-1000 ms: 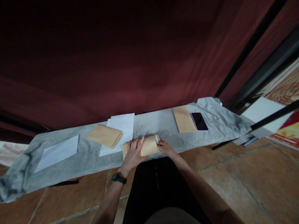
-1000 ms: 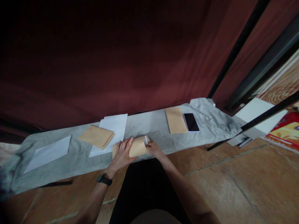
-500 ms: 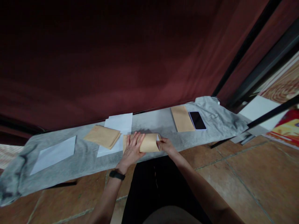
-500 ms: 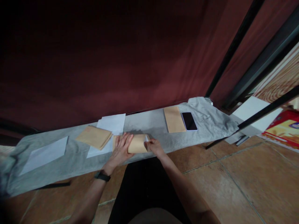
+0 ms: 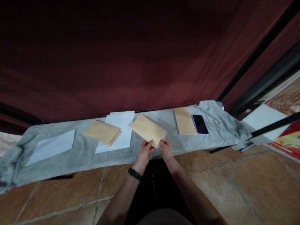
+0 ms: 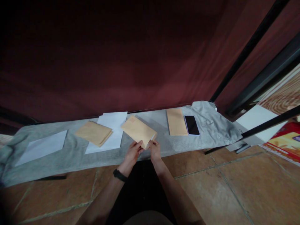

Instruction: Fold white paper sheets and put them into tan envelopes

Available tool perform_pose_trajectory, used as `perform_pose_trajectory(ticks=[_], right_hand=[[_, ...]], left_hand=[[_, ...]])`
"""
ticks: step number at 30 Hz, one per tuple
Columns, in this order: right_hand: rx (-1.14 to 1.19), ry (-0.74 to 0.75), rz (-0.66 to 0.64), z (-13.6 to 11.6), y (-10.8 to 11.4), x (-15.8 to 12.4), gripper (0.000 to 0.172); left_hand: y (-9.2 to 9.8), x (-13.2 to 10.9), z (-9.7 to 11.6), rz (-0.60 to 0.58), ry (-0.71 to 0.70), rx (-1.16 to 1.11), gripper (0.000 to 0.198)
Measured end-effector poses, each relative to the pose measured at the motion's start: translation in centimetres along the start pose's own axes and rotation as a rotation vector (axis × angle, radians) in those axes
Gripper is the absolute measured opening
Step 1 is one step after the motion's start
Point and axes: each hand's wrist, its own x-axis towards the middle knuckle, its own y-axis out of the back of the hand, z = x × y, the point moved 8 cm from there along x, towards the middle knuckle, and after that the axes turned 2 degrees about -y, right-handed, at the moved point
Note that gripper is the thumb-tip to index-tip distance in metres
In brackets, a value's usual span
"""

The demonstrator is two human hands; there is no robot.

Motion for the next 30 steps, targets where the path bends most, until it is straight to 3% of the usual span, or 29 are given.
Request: perform_pose_trajectory(ticks=[6,10,12,17,19,22,24,26,30], right_hand=[[-0.007,-0.019,0.075,0.4,3.1,-0.2,0.035],[-0.202,0.254,0.202,-1.6,6.0,-0.1,0.047],[-0.357,0.395,0.125,-2.7,5.6,0.0,0.046],[-0.738,0.618,-0.233,-3.4,1.9,-0.1,0.042],[-0.832,0.663,-0.276,-3.1,1.2,-0.3,0.042],[-0.882,0.686,-0.255,-2.8,0.9,-0.3,0.042],[-0.887,0.692,-0.249,-2.6,0.9,-0.3,0.042],[-0.890,0.695,-0.261,-2.5,0.9,-0.3,0.041],[-0.874,0.703,-0.248,-2.5,1.1,-0.3,0.040]], left_hand=[[0.1,1.5,1.5,-0.059,-0.014,0.115,0.034],[1.4,2.7,2.7,-0.078,-0.037,0.355,0.033],[2.4,3.5,3.1,-0.042,-0.038,0.405,0.033],[4.5,4.7,3.7,0.055,-0.042,0.594,0.035],[4.7,4.5,4.7,0.132,-0.163,0.767,0.037],[2.2,3.9,6.8,0.160,-0.537,1.138,0.039],[-0.6,4.3,7.0,0.053,-0.732,1.271,0.045],[-2.8,5.8,6.8,-0.043,-0.811,1.343,0.052],[-5.1,10.5,6.5,-0.146,-0.795,1.439,0.057]])
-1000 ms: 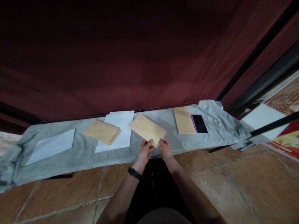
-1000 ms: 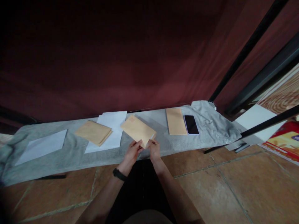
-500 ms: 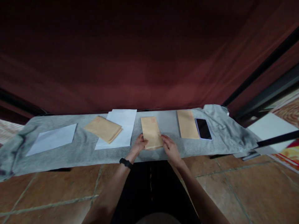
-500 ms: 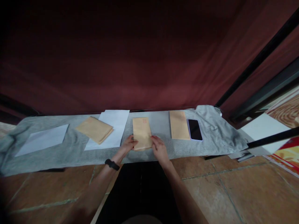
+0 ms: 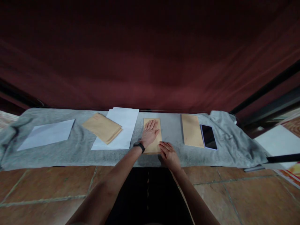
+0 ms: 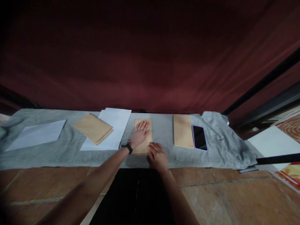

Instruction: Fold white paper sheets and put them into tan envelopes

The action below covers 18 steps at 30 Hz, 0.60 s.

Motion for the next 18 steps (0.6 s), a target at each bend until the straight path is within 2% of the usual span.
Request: perform_pose_trajectory(ticks=[3,6,10,18], right_hand=[[0.008,0.034,0.027,-0.2,0.2,-0.1,0.038],[-0.006,0.077,0.059,-0.4,0.3,-0.1,0.035],[-0.046,0.101,0.081,-0.5,0.3,-0.2,0.034],[-0.073,0.095,0.093,-0.3,0.1,-0.4,0.037]], left_hand=[[-1.2,2.2,-0.7,-0.077,-0.053,0.024,0.058],[-1.9,2.6,-1.1,-0.112,-0.097,0.110,0.058],[-2.4,1.5,-0.6,-0.135,-0.171,0.189,0.059],[-2.7,-2.3,1.1,-0.151,-0.271,0.155,0.057]])
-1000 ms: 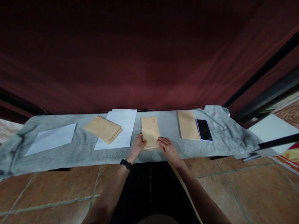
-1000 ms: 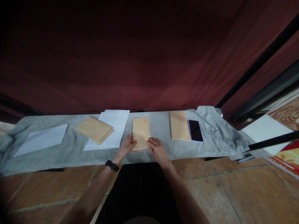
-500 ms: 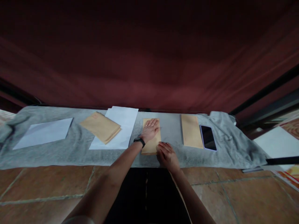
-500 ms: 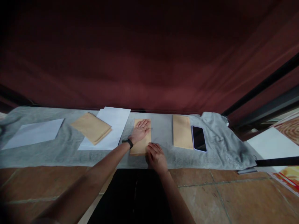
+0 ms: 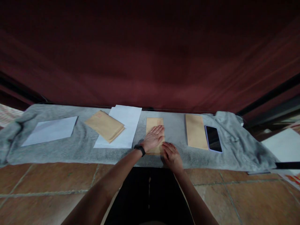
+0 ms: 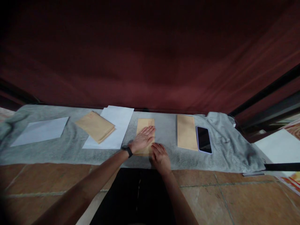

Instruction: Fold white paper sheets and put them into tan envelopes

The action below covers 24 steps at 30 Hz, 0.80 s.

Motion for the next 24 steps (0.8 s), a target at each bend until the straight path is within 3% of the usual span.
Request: perform_pose_trajectory(ticks=[12,24], right_hand=[[0.033,-0.111,0.008,0.9,0.2,0.1,0.030],[0.098,-0.080,-0.011,0.8,0.3,1.0,0.037]], left_hand=[[0.4,-4.7,3.7,-0.039,-0.034,-0.054,0.056],[1.4,-9.5,6.8,0.009,-0.082,-0.064,0.059]])
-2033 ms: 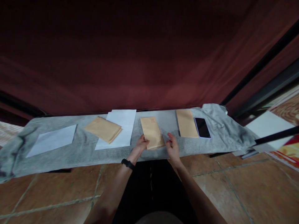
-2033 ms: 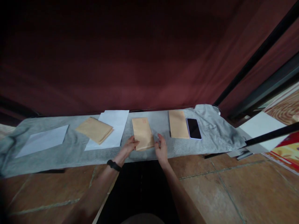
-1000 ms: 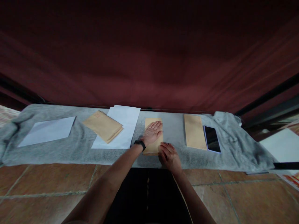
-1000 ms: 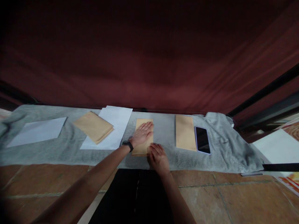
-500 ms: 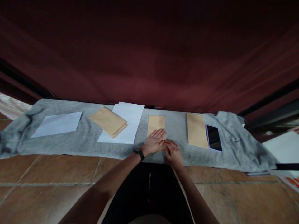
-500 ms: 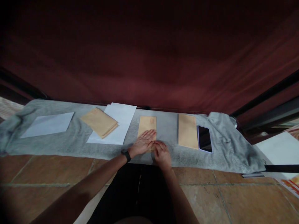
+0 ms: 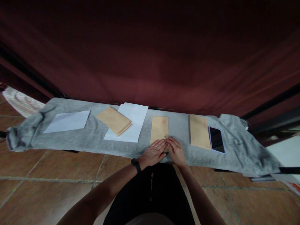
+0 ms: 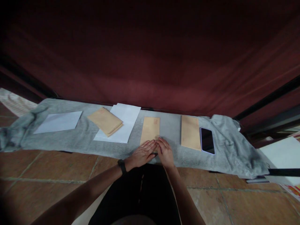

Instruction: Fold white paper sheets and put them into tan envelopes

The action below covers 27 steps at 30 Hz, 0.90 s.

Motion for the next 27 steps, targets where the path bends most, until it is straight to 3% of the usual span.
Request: perform_pose_trajectory(ticks=[5,9,27], right_hand=[[-0.100,0.156,-0.273,-2.3,-2.6,1.1,0.041],[-0.261,0.208,-0.399,-2.3,-3.9,1.8,0.047],[-0.395,0.114,-0.359,1.8,-6.2,10.1,0.054]], left_hand=[[0.4,-1.6,1.0,0.015,0.015,-0.001,0.055],[0.3,-2.1,1.4,-0.003,0.011,-0.003,0.055],[0.7,-2.1,1.3,-0.063,-0.006,-0.008,0.062]])
